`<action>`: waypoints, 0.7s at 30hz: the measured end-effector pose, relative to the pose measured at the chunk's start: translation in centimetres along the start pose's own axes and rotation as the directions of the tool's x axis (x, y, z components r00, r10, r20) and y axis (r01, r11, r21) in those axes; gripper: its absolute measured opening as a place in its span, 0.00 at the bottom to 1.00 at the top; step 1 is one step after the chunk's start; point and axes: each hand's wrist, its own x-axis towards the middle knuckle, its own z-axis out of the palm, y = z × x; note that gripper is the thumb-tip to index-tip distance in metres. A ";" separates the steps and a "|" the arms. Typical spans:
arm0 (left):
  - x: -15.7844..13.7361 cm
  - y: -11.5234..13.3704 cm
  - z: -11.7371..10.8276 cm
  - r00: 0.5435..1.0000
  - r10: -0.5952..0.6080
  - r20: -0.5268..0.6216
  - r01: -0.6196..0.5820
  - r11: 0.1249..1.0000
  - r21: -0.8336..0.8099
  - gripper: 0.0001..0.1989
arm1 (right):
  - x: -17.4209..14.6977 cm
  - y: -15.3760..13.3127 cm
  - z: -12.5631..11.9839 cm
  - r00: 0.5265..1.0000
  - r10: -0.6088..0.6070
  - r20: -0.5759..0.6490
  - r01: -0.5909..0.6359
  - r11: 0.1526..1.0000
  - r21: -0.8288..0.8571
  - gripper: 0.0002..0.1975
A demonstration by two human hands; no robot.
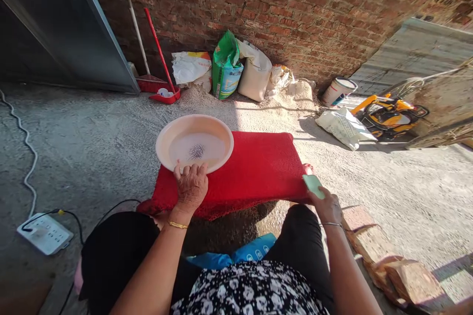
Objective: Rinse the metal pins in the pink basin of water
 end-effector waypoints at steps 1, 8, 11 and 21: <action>0.0 0.0 0.0 1.000 0.001 0.002 -0.001 1.000 0.003 0.17 | -0.4 -0.4 0.1 1.000 -0.022 -0.012 0.022 1.000 0.012 0.32; -0.3 -0.2 -0.1 1.000 0.019 -0.007 -0.019 1.000 0.002 0.16 | -8.7 -10.8 4.3 0.669 -0.736 0.104 0.709 0.674 0.210 0.24; -0.4 -0.3 -0.1 0.999 0.019 -0.032 -0.021 0.999 -0.049 0.15 | -12.8 -15.5 6.1 0.442 -0.886 0.141 0.852 0.464 0.244 0.25; -0.4 -0.4 -0.7 1.000 0.029 -0.003 -0.029 0.998 -0.062 0.16 | -7.7 -12.5 5.6 0.734 -0.656 0.178 0.646 0.754 0.118 0.23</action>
